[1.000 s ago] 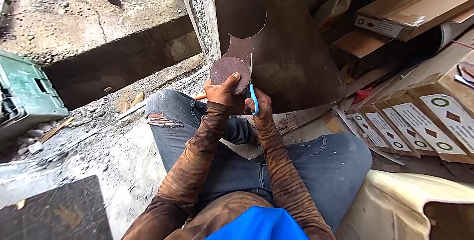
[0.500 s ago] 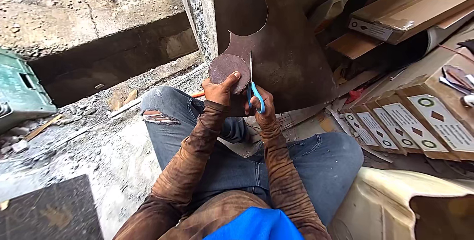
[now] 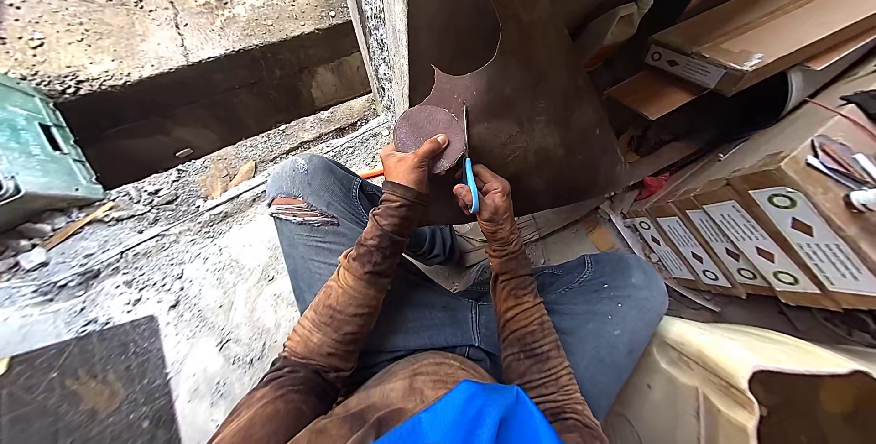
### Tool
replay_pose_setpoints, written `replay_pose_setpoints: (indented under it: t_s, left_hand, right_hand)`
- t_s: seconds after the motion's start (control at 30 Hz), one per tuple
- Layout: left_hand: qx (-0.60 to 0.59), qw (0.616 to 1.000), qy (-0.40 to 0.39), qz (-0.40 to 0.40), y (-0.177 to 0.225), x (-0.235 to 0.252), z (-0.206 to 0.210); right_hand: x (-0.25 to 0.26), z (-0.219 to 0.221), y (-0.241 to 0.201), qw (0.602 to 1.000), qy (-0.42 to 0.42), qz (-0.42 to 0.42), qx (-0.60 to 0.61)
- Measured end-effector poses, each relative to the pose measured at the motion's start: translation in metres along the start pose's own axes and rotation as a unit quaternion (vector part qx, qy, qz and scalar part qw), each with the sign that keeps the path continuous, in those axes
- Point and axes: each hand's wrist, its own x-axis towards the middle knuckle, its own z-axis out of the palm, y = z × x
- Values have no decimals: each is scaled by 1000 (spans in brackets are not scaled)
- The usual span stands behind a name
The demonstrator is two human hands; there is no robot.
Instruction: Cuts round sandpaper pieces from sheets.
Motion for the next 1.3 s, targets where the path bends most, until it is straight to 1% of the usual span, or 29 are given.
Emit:
replay_pose_setpoints:
  t_s: [0.1,0.17,0.23,0.3,0.4,0.43,0.53,0.6,0.63,0.7,0.8,0.87,0.97,1.1,1.3]
  left_hand:
    - [-55,998,7,18,2,7,3]
    - [-73,997,-10,36,2,6,2]
    - [-68,996,-24,51,5,2,1]
    - [-30,997,-49,54,8,-4,-3]
    - [-20,997,-57,52,8,-6,-4]
    - [-25,997,-56,50,8,-6,-5]
    - [-42,997,-53,46,9,-9,-4]
    - [-35,997,-53,42,10,-11,-6]
    - [-25,997,-53,42,10,-11,-6]
    - [1,998,-52,44,12,-13,-11]
    - [26,996,-67,51,11,-14,-18]
    - [21,996,-68,54,11,-14,-15]
    - [-8,997,-52,50,12,-9,-10]
    - [-41,998,-29,32,12,-5,-10]
    - [-65,997,-30,-9,5,-8,-7]
  right_hand:
    - [3,0,-5,998,-36,3,49]
    - [6,0,-12,996,-54,7,66]
    - [8,2,-16,996,-55,0,66]
    - [9,2,-20,996,-55,-3,63]
    - [8,-8,-34,996,-86,12,21]
    - [6,-11,-37,995,-95,16,23]
    - [-4,-8,-35,986,-105,42,124]
    - [-10,-1,-33,979,-99,67,162]
    - [-10,1,-32,981,-85,66,159]
    - [-7,-3,-32,991,-62,46,108]
    - [3,-10,-37,997,-59,30,46]
    - [9,-7,-39,998,-47,27,14]
    - [12,-6,-30,999,-34,20,14]
    - [11,-5,-23,999,-39,20,23]
    - [11,-1,-20,999,-41,10,33]
